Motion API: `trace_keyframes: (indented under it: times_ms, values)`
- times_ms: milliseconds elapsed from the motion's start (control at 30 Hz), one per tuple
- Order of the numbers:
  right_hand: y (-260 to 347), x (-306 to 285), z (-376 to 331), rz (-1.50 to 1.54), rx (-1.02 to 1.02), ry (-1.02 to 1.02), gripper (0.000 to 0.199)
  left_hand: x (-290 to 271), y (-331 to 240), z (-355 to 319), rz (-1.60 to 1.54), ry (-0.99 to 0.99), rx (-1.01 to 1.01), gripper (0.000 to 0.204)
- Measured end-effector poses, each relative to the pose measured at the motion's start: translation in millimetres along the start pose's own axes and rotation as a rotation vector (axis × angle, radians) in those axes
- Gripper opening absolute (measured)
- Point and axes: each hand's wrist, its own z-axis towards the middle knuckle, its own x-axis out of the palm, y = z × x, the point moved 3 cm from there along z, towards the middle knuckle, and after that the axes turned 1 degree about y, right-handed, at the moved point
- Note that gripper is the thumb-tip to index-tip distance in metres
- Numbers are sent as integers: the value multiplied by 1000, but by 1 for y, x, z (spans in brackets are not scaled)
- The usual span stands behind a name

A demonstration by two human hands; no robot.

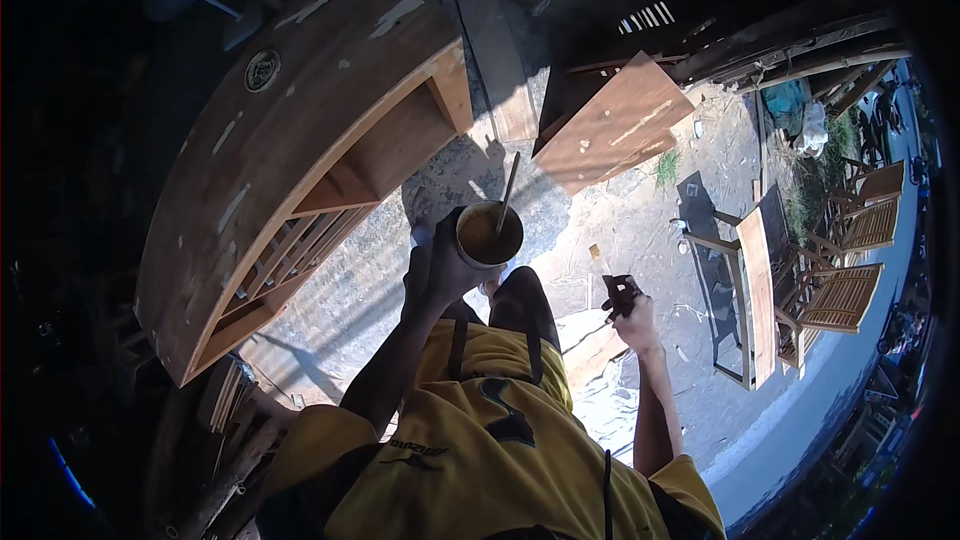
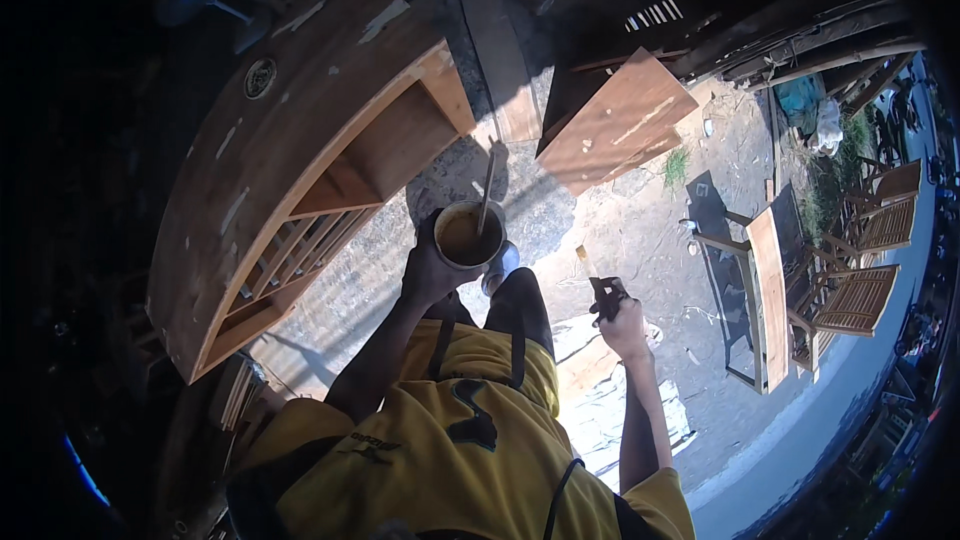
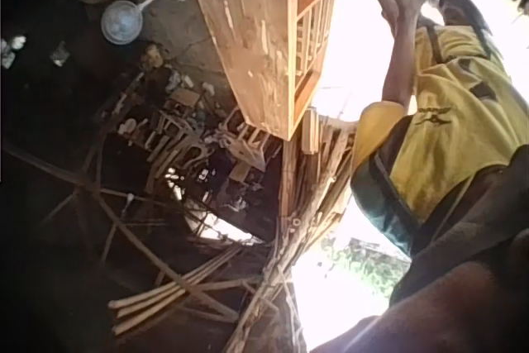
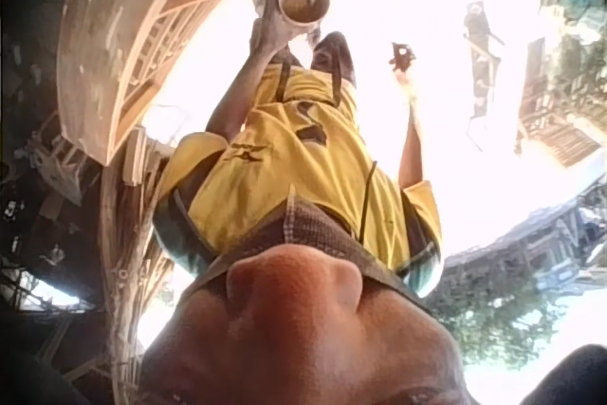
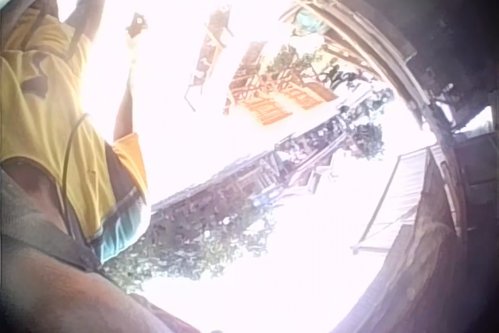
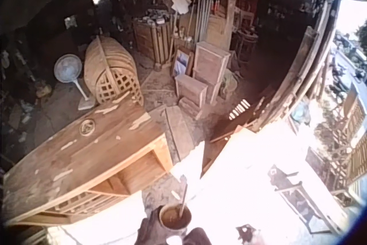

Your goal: The person applies wood filler to gaps and imperfections on a wooden cabinet using a small wooden stick and then smooths the edges of a curved wooden board.

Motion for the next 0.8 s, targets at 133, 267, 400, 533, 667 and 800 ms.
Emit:
trace_keyframes:
  times_ms: [133, 267, 400, 533, 667, 800]
  values:
    - [-49, 73, 44, 39, 93, 16, 37, 50, 114, -8, 13, 111, -209, 101]
    - [-121, 149, 93, -24, 126, -48, 36, 116, 249, 6, -39, 73, -67, 103]
    - [-165, 204, 167, -216, -1, -57, 38, 163, 357, 37, 109, 136, -37, 96]
    - [-200, 225, 255, -316, -153, -136, 33, 232, 482, 69, 94, 163, -4, 95]
    - [-242, 270, 345, -646, -347, -17, 37, 281, 590, 99, 107, 98, -10, 98]
    - [-264, 322, 418, -916, -287, -27, 35, 315, 659, 134, -12, -95, 171, 100]
